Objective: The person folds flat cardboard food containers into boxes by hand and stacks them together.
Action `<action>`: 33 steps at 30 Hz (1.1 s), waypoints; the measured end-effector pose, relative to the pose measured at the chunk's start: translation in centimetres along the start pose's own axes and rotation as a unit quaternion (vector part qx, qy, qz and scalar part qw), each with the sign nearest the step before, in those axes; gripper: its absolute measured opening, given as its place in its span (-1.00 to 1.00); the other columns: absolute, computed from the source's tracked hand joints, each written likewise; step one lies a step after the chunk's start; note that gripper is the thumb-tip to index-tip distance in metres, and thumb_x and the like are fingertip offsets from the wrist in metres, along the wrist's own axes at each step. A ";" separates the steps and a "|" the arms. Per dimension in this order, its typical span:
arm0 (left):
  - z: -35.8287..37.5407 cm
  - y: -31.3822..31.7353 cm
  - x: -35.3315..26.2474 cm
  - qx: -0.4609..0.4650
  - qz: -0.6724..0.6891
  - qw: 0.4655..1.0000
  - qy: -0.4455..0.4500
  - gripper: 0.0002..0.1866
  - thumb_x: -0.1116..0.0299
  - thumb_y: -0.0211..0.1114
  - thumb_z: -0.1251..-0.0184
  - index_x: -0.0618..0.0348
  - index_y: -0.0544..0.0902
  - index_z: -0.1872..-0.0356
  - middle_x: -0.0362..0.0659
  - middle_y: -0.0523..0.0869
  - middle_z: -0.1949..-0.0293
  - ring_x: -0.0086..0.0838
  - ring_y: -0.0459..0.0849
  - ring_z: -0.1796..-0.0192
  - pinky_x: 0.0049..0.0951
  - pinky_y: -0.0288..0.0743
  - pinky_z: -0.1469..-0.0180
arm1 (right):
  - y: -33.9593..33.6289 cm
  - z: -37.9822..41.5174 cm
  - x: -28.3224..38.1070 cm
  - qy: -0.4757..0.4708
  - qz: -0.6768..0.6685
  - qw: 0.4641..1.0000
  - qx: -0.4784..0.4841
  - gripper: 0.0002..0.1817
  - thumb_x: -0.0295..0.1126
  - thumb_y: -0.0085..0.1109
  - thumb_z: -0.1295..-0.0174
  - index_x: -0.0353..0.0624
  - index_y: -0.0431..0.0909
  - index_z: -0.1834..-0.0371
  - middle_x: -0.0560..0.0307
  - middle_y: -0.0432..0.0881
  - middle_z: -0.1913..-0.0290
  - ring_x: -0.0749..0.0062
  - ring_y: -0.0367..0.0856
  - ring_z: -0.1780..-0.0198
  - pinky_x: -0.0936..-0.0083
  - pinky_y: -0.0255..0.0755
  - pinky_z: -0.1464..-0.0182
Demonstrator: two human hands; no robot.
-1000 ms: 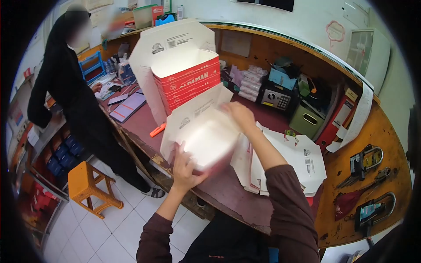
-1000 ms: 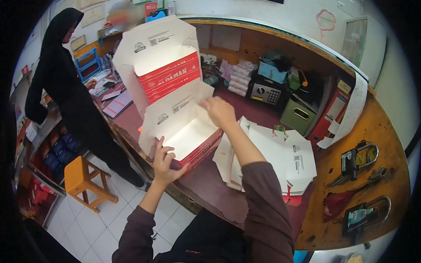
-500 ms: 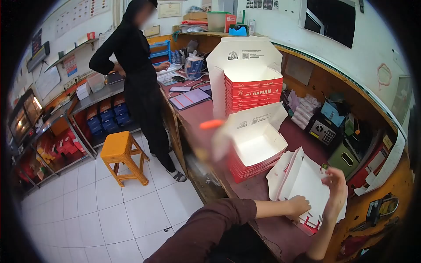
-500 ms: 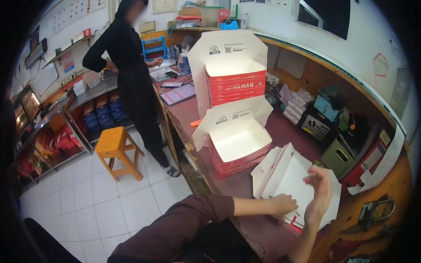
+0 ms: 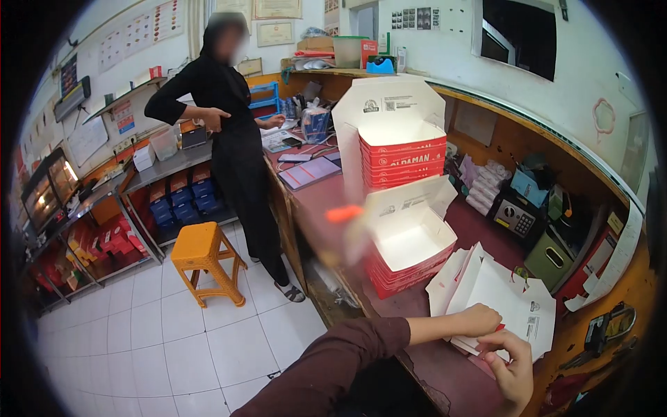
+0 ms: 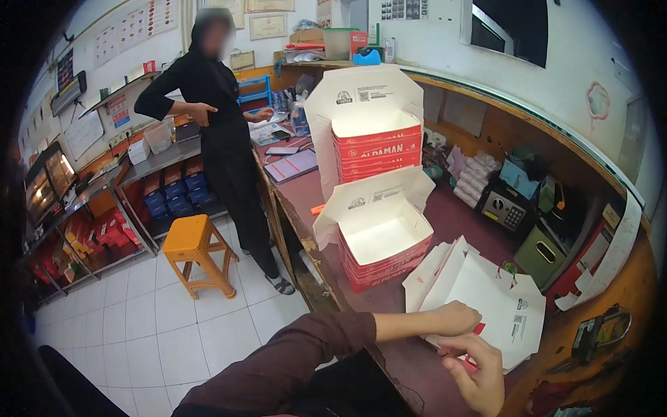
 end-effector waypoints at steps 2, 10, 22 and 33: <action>0.5 -2.8 -0.1 -0.047 -0.003 0.999 0.023 -0.82 0.36 0.07 -0.08 0.25 0.54 0.38 0.06 0.63 0.46 -0.07 0.62 0.34 -0.18 0.47 0.35 | 0.2 0.0 -0.2 0.005 -0.009 1.000 -0.002 -0.72 -0.36 0.10 -0.11 -0.38 0.52 0.23 0.03 0.58 0.41 0.51 0.53 0.41 0.63 0.38 0.32; 6.3 -13.3 1.2 -0.390 0.386 0.831 -0.090 -0.76 0.31 -0.17 -0.43 0.26 0.38 0.31 0.00 0.42 0.55 -0.32 0.47 0.47 -0.37 0.29 0.42 | 5.5 2.4 -11.3 0.195 -0.120 0.971 0.066 -0.64 -0.28 -0.12 -0.31 -0.45 0.50 0.21 0.00 0.63 0.39 0.45 0.60 0.39 0.60 0.47 0.32; 7.4 -10.7 -2.8 -0.090 0.550 0.830 -0.027 -0.50 0.50 0.13 -0.24 0.26 0.18 -0.18 -0.14 0.52 0.07 -0.53 0.59 0.17 -0.52 0.54 0.18 | -4.0 11.2 -16.4 0.056 -0.505 0.808 -0.298 -0.53 -0.29 0.00 -0.25 -0.24 0.22 -0.18 -0.01 0.45 -0.03 0.25 0.45 -0.01 0.26 0.37 -0.02; 8.9 -9.0 -6.2 -0.230 0.396 0.889 0.016 -0.54 0.28 0.20 -0.22 0.36 0.35 -0.05 0.02 0.53 0.18 -0.27 0.52 0.13 -0.37 0.39 0.11 | -1.3 11.4 -8.2 -0.039 -0.133 0.776 -0.615 -0.71 -0.23 0.08 -0.22 -0.19 0.40 0.12 0.19 0.52 0.28 0.53 0.43 0.30 0.60 0.31 0.32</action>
Point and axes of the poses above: each hand's wrist, its own z-axis away from the middle knuckle, its own y-axis out of the palm, x = y × z, the point moved 8 cm from there along -z, towards the middle knuckle
